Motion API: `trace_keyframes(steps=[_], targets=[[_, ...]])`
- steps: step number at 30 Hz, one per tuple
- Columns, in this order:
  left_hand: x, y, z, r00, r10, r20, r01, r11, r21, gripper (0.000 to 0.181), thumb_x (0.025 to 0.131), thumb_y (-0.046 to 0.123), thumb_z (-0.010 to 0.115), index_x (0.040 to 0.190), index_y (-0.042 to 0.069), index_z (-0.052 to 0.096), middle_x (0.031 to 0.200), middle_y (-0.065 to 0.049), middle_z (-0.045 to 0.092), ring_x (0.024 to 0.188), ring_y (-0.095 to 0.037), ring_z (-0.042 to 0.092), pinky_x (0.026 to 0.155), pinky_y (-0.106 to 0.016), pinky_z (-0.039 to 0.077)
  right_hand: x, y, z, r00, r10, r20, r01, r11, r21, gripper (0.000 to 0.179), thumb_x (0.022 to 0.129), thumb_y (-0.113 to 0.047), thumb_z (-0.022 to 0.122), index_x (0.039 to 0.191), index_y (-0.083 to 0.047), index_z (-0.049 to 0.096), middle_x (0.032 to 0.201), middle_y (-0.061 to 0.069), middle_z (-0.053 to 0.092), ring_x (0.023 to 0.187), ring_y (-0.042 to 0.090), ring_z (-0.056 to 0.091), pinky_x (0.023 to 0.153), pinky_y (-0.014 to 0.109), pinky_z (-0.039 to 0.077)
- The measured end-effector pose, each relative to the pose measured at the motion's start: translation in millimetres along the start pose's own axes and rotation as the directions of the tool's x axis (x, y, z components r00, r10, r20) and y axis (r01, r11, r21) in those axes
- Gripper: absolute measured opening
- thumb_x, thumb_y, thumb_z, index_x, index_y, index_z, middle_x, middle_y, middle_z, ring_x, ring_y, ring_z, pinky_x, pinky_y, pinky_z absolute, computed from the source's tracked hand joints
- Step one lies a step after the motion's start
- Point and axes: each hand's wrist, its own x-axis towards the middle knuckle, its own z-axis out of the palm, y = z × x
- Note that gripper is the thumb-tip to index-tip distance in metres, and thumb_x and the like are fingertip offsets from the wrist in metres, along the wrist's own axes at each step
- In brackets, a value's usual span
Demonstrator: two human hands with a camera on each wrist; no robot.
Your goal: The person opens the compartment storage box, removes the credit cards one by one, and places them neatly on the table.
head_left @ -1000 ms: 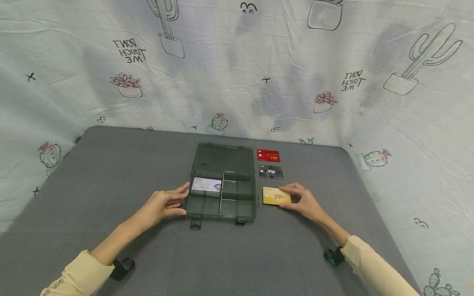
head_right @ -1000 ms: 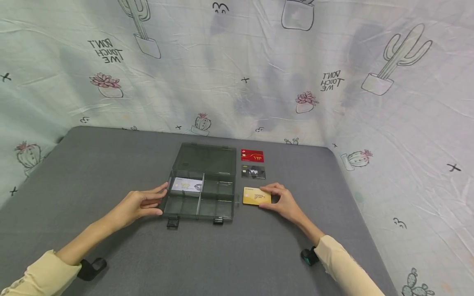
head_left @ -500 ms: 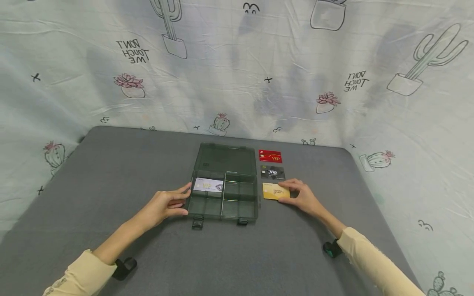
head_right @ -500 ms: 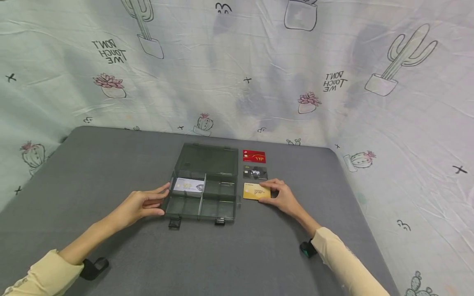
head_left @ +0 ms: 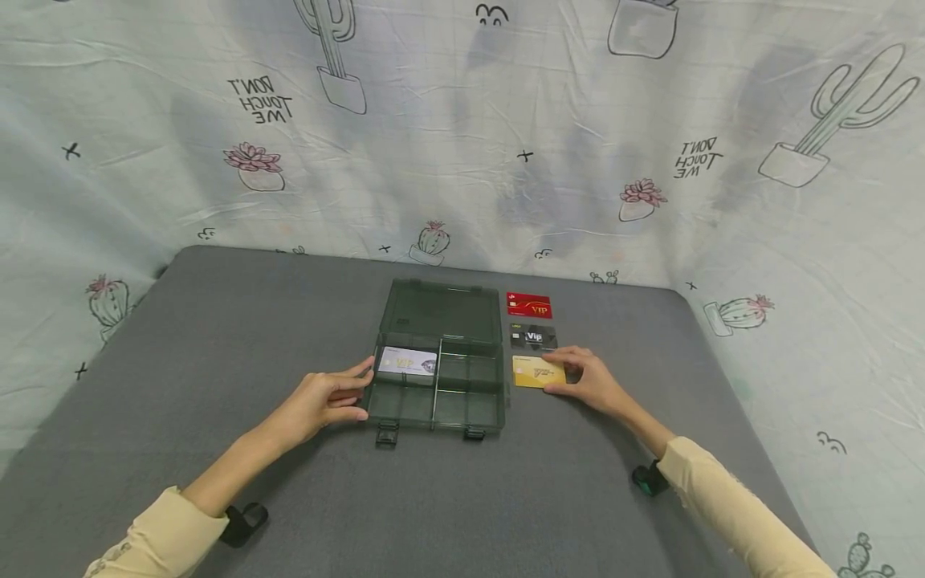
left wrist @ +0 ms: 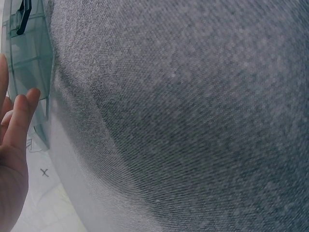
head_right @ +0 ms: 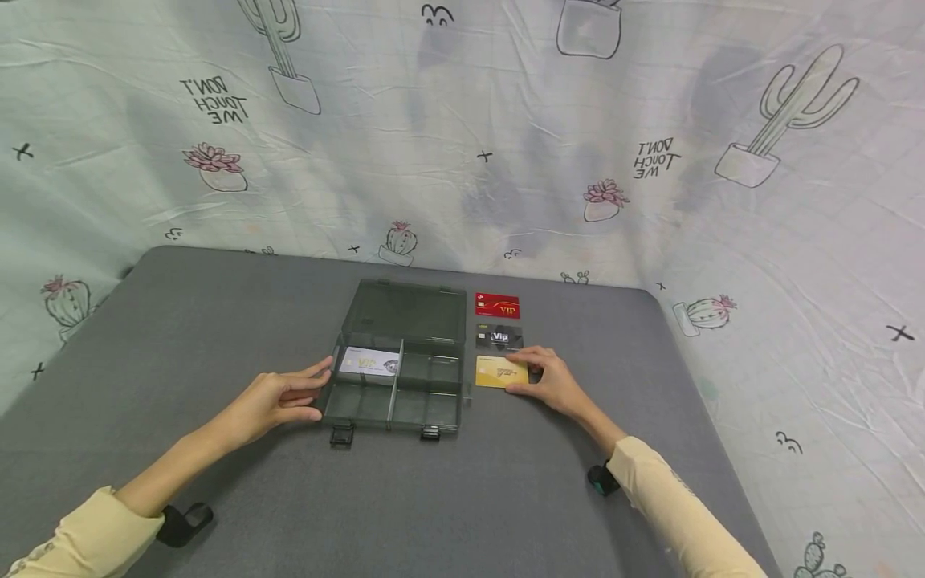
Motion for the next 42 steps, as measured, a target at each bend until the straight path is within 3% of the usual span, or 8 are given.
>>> trace_keyframes(steps=[21, 32, 42], targets=[[0.8, -2.5, 0.2, 1.000, 0.010, -0.001, -0.010, 1.000, 0.024, 0.062, 0.081, 0.004, 0.073, 0.133, -0.015, 0.046, 0.148, -0.027, 0.030, 0.120, -0.039, 0.051, 0.089, -0.034, 0.053, 2.9, -3, -5, 0.995, 0.042, 0.089, -0.042, 0.999, -0.005, 0.052, 0.075, -0.020, 0.084, 0.122, -0.006, 0.066, 0.124, 0.011, 0.057, 0.103, 0.024, 0.049, 0.080, 0.031, 0.047], [0.8, 1.2, 0.5, 1.000, 0.021, -0.005, -0.021, 0.999, 0.034, 0.061, 0.080, 0.002, 0.073, 0.132, -0.016, 0.047, 0.147, -0.027, 0.031, 0.119, -0.039, 0.051, 0.089, -0.034, 0.053, 2.5, -1, -11, 0.992, 0.033, 0.125, -0.034, 0.999, 0.008, 0.054, 0.075, -0.020, 0.084, 0.124, -0.006, 0.065, 0.124, 0.013, 0.056, 0.096, 0.022, 0.050, 0.078, 0.030, 0.046], [1.3, 3.4, 0.1, 1.000, 0.023, -0.006, -0.023, 0.999, 0.029, 0.061, 0.080, 0.002, 0.073, 0.131, -0.016, 0.047, 0.146, -0.028, 0.031, 0.119, -0.040, 0.051, 0.089, -0.034, 0.053, -2.0, 5, -17, 0.992, 0.025, 0.123, -0.036, 0.996, 0.086, 0.051, 0.077, -0.017, 0.083, 0.122, -0.001, 0.065, 0.123, 0.014, 0.058, 0.110, 0.028, 0.055, 0.090, 0.039, 0.052]])
